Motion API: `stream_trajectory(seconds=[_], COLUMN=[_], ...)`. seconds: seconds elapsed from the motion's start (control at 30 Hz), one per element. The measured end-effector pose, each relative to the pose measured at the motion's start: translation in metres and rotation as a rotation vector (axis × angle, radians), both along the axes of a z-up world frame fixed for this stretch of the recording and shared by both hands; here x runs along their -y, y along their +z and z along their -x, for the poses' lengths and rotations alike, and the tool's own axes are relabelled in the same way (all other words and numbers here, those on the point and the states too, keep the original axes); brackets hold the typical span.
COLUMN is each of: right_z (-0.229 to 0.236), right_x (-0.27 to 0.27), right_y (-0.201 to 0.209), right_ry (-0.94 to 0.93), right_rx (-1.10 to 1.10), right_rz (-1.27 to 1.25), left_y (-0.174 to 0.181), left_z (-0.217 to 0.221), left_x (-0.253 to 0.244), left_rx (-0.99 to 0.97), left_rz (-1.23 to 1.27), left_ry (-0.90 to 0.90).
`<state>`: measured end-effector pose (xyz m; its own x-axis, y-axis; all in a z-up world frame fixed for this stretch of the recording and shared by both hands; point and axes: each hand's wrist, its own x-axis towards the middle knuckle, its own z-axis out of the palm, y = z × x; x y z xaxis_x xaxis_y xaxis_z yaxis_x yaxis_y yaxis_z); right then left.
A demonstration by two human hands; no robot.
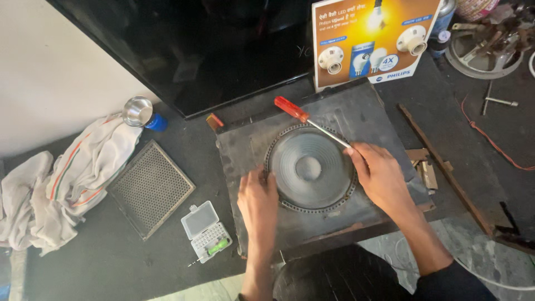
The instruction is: The person uses a red-handled screwdriver to manipulate a small metal component on a workbench. They then open a wooden box to reveal internal wiring and electronic components, adjusting the wires with their hands.
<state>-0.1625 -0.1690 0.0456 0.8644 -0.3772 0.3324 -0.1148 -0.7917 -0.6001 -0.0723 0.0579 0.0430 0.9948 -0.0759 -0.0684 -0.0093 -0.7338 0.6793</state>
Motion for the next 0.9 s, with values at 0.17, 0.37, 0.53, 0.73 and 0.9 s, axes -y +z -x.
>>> stream_trajectory(seconds=[0.17, 0.37, 0.53, 0.73, 0.9], right_z=[-0.002, -0.006, -0.014, -0.019, -0.021], right_x=[0.002, 0.007, 0.009, 0.014, 0.023], right_y=[0.016, 0.000, -0.022, -0.014, 0.013], right_ry=[-0.169, -0.137, -0.004, -0.032, -0.029], right_rx=[-0.323, -0.263, -0.059, -0.022, 0.065], right_rz=[-0.450, -0.571, -0.738, -0.850, -0.905], left_y=[0.001, 0.006, -0.001, -0.007, 0.003], left_z=[-0.015, -0.022, -0.033, -0.034, -0.046], left_x=[-0.009, -0.013, -0.024, -0.028, -0.016], left_rx=[-0.140, -0.223, -0.315, -0.393, -0.425], left_rz=[0.340, 0.418, 0.707, 0.868, 0.920], left_ry=[0.098, 0.182, 0.225, 0.230, 0.210])
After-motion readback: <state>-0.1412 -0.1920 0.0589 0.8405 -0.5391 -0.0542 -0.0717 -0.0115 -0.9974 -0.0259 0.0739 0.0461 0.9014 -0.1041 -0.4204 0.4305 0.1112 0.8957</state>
